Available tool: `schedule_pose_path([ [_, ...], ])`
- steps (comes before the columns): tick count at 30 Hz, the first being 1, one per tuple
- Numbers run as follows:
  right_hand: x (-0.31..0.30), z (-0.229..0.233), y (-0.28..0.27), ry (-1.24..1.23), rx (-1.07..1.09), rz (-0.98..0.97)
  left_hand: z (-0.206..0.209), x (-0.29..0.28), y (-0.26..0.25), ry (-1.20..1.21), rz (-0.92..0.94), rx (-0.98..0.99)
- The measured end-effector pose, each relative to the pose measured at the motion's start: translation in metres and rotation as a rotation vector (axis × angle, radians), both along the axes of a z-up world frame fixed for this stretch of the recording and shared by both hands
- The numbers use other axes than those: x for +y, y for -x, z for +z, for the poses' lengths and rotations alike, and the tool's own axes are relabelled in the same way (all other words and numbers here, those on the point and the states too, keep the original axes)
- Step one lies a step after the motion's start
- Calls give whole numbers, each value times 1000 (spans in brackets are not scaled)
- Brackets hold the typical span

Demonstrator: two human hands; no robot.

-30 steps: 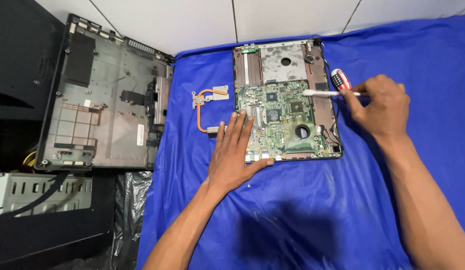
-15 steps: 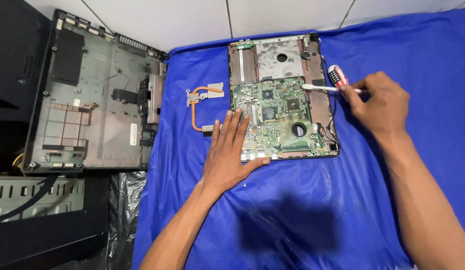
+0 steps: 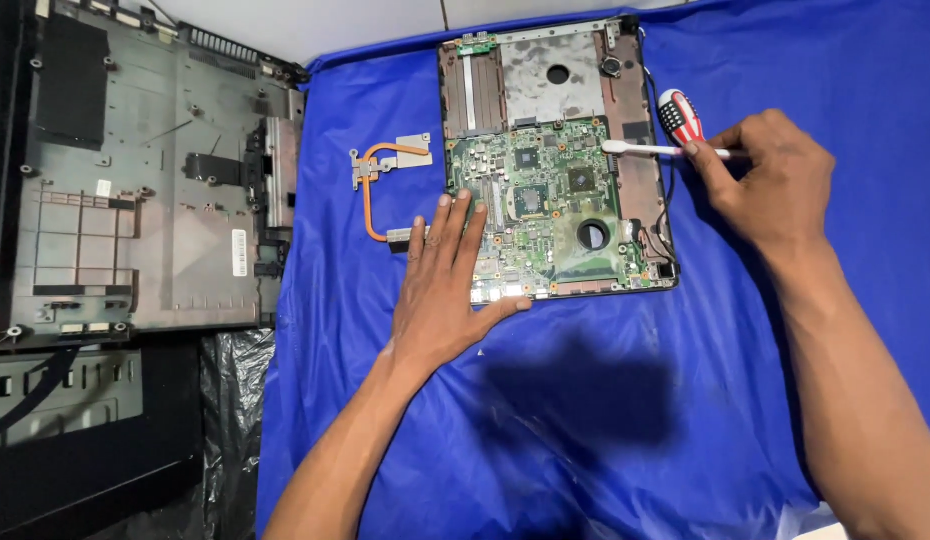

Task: The person uses a toothbrush to scrub the surface of a disassembled electronic circuit board. The board is placed on a blue protective sheet next to a computer case. The person scrubs various sections of the board, including around the copper heat pipes and the main processor area.

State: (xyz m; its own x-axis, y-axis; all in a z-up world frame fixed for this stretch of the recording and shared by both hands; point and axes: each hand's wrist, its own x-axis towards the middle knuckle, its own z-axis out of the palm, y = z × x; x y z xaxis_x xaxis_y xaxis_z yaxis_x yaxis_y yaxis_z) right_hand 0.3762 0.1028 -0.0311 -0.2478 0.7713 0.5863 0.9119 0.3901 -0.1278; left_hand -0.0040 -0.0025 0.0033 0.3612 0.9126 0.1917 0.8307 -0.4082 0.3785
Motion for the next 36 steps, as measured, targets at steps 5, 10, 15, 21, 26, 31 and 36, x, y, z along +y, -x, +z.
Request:
schedule_pose_path([
  [5,-7,3,8,-11,11,-6,0,0,1,-5,0,3],
  [10,-10,8,15,12,80,59,2,0,0,1,1,1],
  [15,-6,4,9,-46,-79,-47,3,0,0,3,0,0],
  [21,0,-3,10,-57,-62,-79,4,0,-1,9,1,-16],
  [26,-6,13,21,45,8,25,4,1,0,1,5,-9],
  [31,-12,18,21,-20,20,28,2,-1,-1,-6,11,-16],
  [36,-12,12,31,13,40,40,5,-1,-1,16,5,-19],
])
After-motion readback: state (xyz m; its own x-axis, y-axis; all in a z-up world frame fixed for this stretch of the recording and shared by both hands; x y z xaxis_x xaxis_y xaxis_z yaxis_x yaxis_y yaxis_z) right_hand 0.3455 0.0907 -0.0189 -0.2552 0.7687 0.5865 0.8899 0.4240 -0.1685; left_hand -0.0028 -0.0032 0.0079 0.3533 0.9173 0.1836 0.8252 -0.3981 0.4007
